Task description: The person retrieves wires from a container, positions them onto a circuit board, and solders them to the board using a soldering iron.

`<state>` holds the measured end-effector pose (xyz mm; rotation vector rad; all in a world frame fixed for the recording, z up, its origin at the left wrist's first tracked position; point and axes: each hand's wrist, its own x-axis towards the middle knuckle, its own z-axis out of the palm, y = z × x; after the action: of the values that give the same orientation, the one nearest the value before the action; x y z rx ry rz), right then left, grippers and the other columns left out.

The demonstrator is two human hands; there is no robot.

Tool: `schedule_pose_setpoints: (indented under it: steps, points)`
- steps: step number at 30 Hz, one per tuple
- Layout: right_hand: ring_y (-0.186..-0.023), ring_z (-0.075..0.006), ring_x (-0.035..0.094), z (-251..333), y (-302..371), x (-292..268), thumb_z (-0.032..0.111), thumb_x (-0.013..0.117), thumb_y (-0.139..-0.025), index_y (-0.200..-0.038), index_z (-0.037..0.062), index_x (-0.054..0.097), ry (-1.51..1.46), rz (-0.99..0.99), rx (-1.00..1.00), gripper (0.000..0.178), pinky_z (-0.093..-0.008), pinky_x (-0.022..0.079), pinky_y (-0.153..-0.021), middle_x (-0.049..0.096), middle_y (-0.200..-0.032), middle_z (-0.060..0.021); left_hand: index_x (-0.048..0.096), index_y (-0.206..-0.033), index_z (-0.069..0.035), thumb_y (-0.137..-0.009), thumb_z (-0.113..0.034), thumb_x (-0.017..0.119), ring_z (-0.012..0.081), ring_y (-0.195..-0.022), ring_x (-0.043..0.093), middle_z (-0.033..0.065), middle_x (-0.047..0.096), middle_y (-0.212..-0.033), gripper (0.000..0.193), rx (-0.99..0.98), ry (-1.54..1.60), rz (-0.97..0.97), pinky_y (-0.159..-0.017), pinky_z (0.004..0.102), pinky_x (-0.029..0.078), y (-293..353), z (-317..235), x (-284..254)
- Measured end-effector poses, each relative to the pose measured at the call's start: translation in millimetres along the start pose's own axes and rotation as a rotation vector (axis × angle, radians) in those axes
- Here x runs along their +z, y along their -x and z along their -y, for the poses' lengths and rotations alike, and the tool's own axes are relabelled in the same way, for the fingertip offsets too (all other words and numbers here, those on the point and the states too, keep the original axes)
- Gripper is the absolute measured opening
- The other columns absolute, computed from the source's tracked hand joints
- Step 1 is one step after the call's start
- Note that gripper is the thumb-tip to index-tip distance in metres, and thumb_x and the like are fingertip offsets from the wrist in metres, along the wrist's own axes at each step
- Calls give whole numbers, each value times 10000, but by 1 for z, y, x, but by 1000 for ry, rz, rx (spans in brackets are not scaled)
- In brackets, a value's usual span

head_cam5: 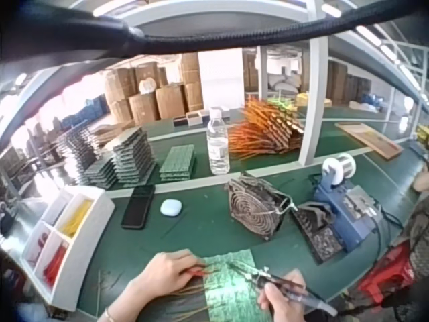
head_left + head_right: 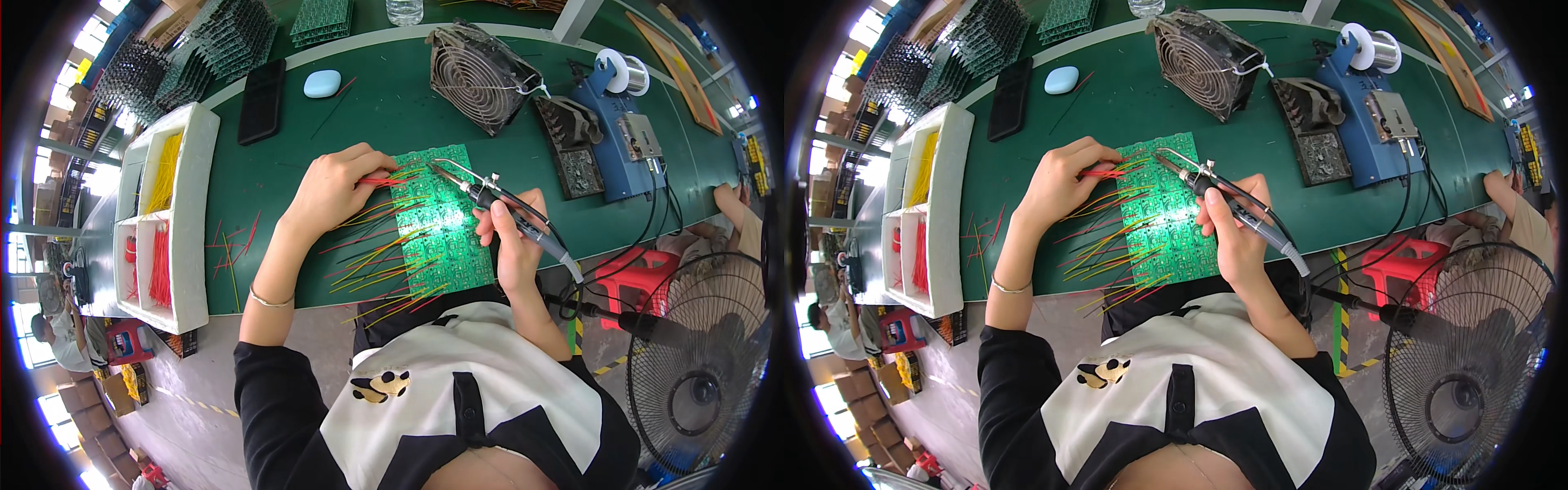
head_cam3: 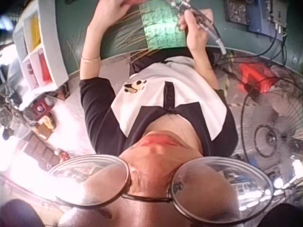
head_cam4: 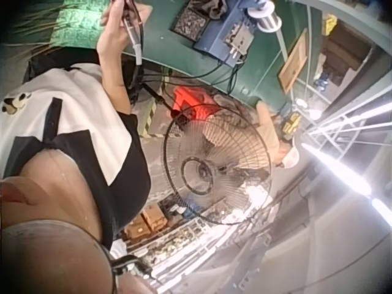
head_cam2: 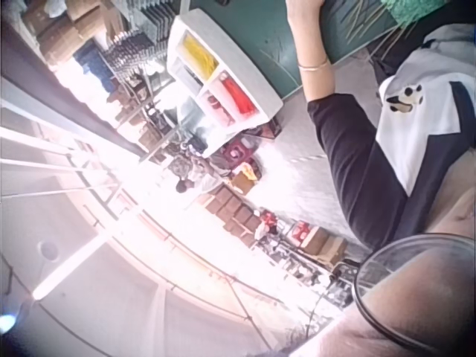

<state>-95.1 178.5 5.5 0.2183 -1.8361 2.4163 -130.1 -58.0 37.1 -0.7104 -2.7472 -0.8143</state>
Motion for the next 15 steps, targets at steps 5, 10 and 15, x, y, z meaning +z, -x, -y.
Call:
schedule_pose_setpoints:
  steps: [5,10,15]
  points:
    - [-492,-78,479,0,0,0,113,558,-854,-867,19,401,4,-13,13,183,-193,397,-466,549,-637,-110,626,-839,-28,-717,-19,612,223,-648,586,73,591,-778,123,-4,41,-46,-574,292,473,1,-2,3]
    - [-494,-78,479,1,1,1,109,554,-855,-867,19,401,5,-16,9,177,-198,409,-485,546,-628,-101,628,-822,-30,-746,-38,612,201,-610,576,62,594,-765,78,-14,3,-70,-530,273,463,2,0,3]
    - [-494,-77,479,0,0,0,104,551,-856,-864,21,400,-4,-12,1,173,-199,412,-484,546,-626,-100,613,-804,-26,-745,-40,614,195,-587,561,61,594,-764,61,-82,43,-92,-508,258,447,-1,-3,5]
